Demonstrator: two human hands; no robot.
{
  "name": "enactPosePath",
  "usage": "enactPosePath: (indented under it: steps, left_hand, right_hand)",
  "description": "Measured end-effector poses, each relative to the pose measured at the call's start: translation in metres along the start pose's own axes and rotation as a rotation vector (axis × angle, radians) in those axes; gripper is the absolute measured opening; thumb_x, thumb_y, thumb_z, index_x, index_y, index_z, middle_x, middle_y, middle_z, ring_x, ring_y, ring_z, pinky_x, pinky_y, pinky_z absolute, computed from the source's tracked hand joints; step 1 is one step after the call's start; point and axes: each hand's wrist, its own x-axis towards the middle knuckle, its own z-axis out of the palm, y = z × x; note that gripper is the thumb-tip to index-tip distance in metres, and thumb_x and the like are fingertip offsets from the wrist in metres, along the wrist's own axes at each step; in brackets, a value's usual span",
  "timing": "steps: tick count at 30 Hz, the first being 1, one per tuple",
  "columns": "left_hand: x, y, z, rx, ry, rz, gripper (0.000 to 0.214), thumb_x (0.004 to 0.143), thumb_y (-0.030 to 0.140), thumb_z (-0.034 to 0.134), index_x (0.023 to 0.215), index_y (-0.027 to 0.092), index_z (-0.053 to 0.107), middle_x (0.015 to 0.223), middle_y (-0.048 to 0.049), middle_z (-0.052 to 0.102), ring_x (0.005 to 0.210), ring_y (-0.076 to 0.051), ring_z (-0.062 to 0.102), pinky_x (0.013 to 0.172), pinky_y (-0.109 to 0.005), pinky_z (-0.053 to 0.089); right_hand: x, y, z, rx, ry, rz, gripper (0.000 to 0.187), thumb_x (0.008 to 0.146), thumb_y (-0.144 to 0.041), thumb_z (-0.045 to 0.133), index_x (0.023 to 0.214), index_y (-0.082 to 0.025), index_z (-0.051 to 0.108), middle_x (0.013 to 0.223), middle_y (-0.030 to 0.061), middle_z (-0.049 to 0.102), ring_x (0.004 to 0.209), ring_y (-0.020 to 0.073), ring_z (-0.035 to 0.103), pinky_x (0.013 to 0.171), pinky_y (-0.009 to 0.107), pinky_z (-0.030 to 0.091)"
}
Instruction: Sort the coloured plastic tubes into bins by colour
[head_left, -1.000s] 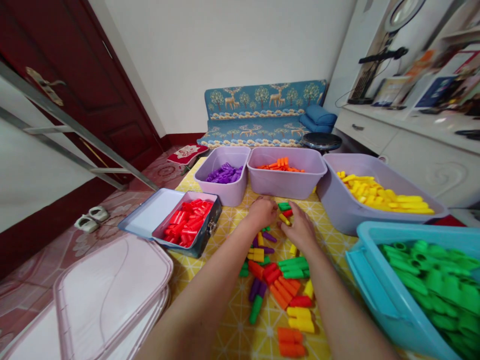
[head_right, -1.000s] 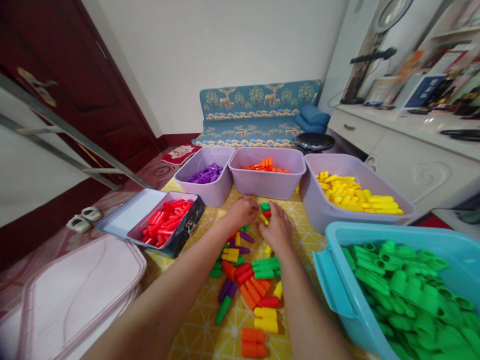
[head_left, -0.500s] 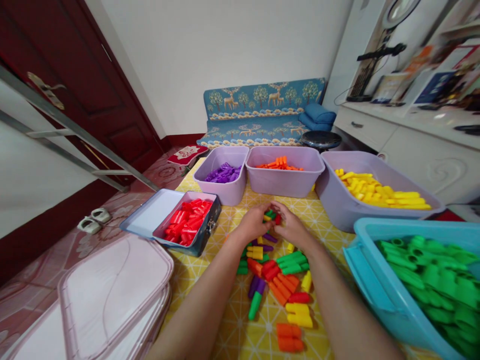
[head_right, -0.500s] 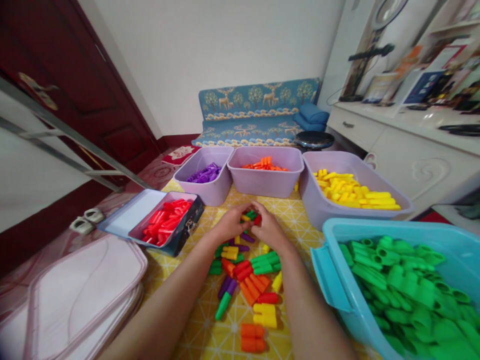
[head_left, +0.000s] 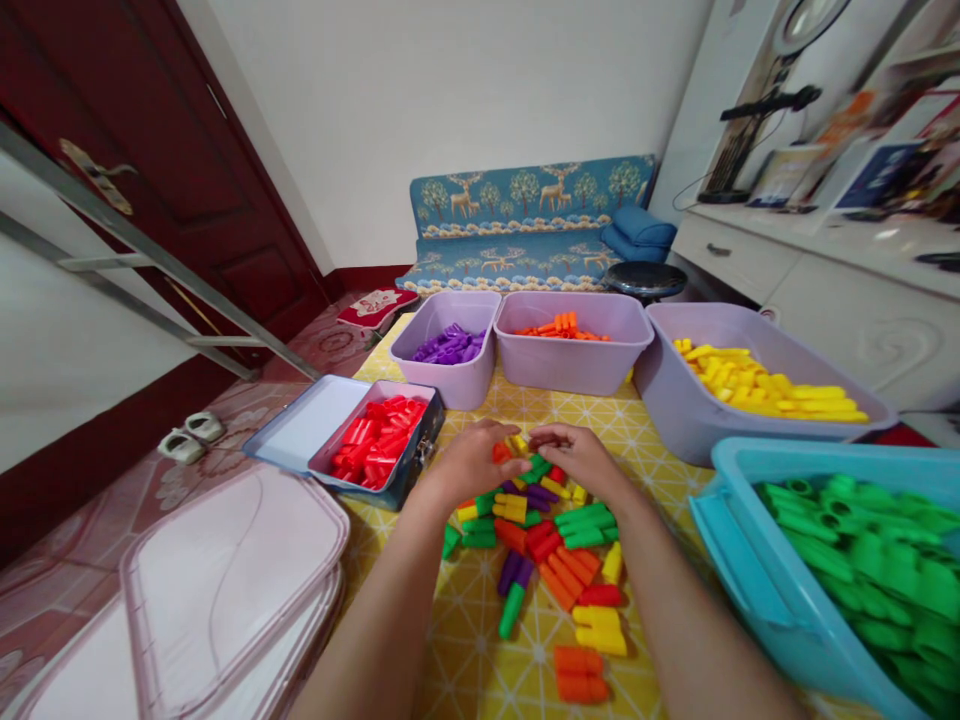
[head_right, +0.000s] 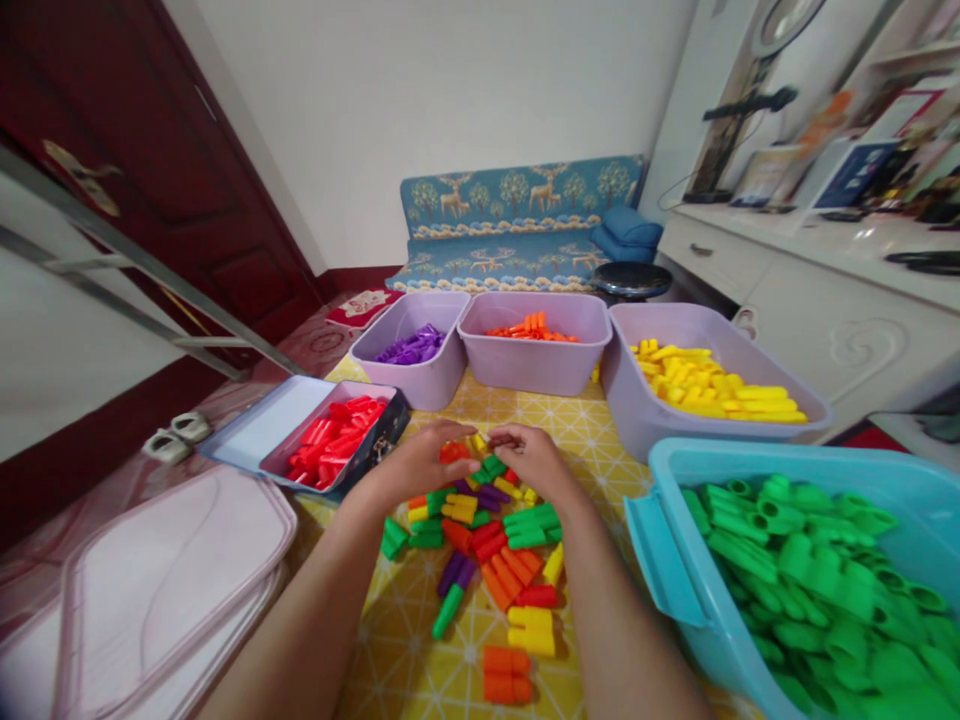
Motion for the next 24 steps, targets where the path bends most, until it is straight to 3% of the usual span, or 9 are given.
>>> enactPosePath:
  steps: [3, 6, 9, 12, 15, 17, 20, 24]
  left_hand:
    - [-0.035, 0.001, -0.013, 0.081, -0.076, -0.071, 0.079, 0.065, 0.056, 0.071, 0.135, 0.028, 0.047, 0.139, -0.0094, 0.049, 0.125, -0.028, 0.048, 0.103, -0.037, 0.038]
    - [-0.070, -0.002, -0.013, 0.130, -0.146, -0.134, 0.111, 0.050, 0.054, 0.081, 0.145, 0.035, 0.028, 0.149, -0.0093, 0.034, 0.137, -0.032, 0.032, 0.108, -0.044, 0.033]
    - [-0.097, -0.007, 0.002, 0.167, -0.187, -0.200, 0.119, 0.046, 0.053, 0.083, 0.147, 0.036, 0.021, 0.155, -0.0107, 0.019, 0.141, -0.035, 0.019, 0.110, -0.050, 0.028]
    - [-0.110, -0.009, 0.026, 0.203, -0.103, -0.209, 0.118, 0.051, 0.062, 0.077, 0.148, 0.032, 0.017, 0.157, -0.0113, 0.005, 0.143, -0.036, 0.007, 0.112, -0.056, 0.019]
    - [-0.109, -0.009, 0.046, 0.188, 0.013, -0.153, 0.121, 0.052, 0.072, 0.070, 0.149, 0.029, 0.013, 0.158, -0.0113, 0.000, 0.144, -0.036, 0.004, 0.113, -0.056, 0.016]
    - [-0.100, -0.006, 0.053, 0.155, 0.030, -0.112, 0.122, 0.050, 0.074, 0.069, 0.149, 0.028, 0.015, 0.158, -0.0122, 0.001, 0.144, -0.037, 0.003, 0.113, -0.055, 0.018]
    - [-0.078, 0.000, 0.054, 0.109, 0.033, -0.078, 0.118, 0.051, 0.076, 0.067, 0.148, 0.025, 0.022, 0.157, -0.0150, 0.003, 0.143, -0.040, 0.002, 0.111, -0.058, 0.018]
    - [-0.040, 0.010, 0.051, 0.003, 0.127, -0.047, 0.114, 0.059, 0.073, 0.065, 0.148, 0.020, 0.018, 0.156, -0.0169, 0.013, 0.143, -0.036, 0.011, 0.112, -0.054, 0.022]
  right_hand:
    - [0.000, 0.003, -0.001, 0.025, 0.037, 0.010, 0.027, 0.072, -0.024, 0.063, 0.099, -0.017, 0.067, 0.094, 0.0073, 0.073, 0.088, 0.0194, 0.069, 0.084, 0.038, 0.054]
    - [0.001, 0.009, -0.001, 0.033, 0.081, 0.001, 0.029, 0.072, -0.025, 0.064, 0.099, -0.016, 0.066, 0.094, 0.0081, 0.072, 0.087, 0.0188, 0.068, 0.083, 0.037, 0.054]
    - [0.003, 0.016, -0.001, 0.044, 0.099, 0.000, 0.030, 0.072, -0.026, 0.064, 0.100, -0.015, 0.065, 0.094, 0.0086, 0.072, 0.086, 0.0182, 0.068, 0.083, 0.036, 0.054]
    - [0.004, 0.019, 0.000, 0.062, 0.107, 0.002, 0.030, 0.072, -0.025, 0.063, 0.100, -0.015, 0.064, 0.094, 0.0081, 0.071, 0.087, 0.0174, 0.068, 0.083, 0.036, 0.053]
    - [0.003, 0.018, 0.001, 0.072, 0.106, -0.005, 0.030, 0.072, -0.025, 0.063, 0.100, -0.015, 0.065, 0.094, 0.0082, 0.071, 0.087, 0.0178, 0.068, 0.083, 0.036, 0.053]
    - [0.003, 0.016, 0.000, 0.078, 0.116, -0.005, 0.030, 0.072, -0.026, 0.064, 0.100, -0.015, 0.065, 0.095, 0.0091, 0.071, 0.087, 0.0191, 0.068, 0.083, 0.037, 0.053]
    - [0.002, 0.012, -0.001, 0.089, 0.157, 0.000, 0.028, 0.071, -0.027, 0.064, 0.096, -0.016, 0.066, 0.096, 0.0094, 0.072, 0.088, 0.0205, 0.068, 0.085, 0.039, 0.053]
    - [0.003, 0.012, -0.004, 0.088, 0.204, -0.011, 0.027, 0.070, -0.029, 0.065, 0.094, -0.017, 0.068, 0.097, 0.0078, 0.072, 0.089, 0.0206, 0.068, 0.086, 0.038, 0.052]
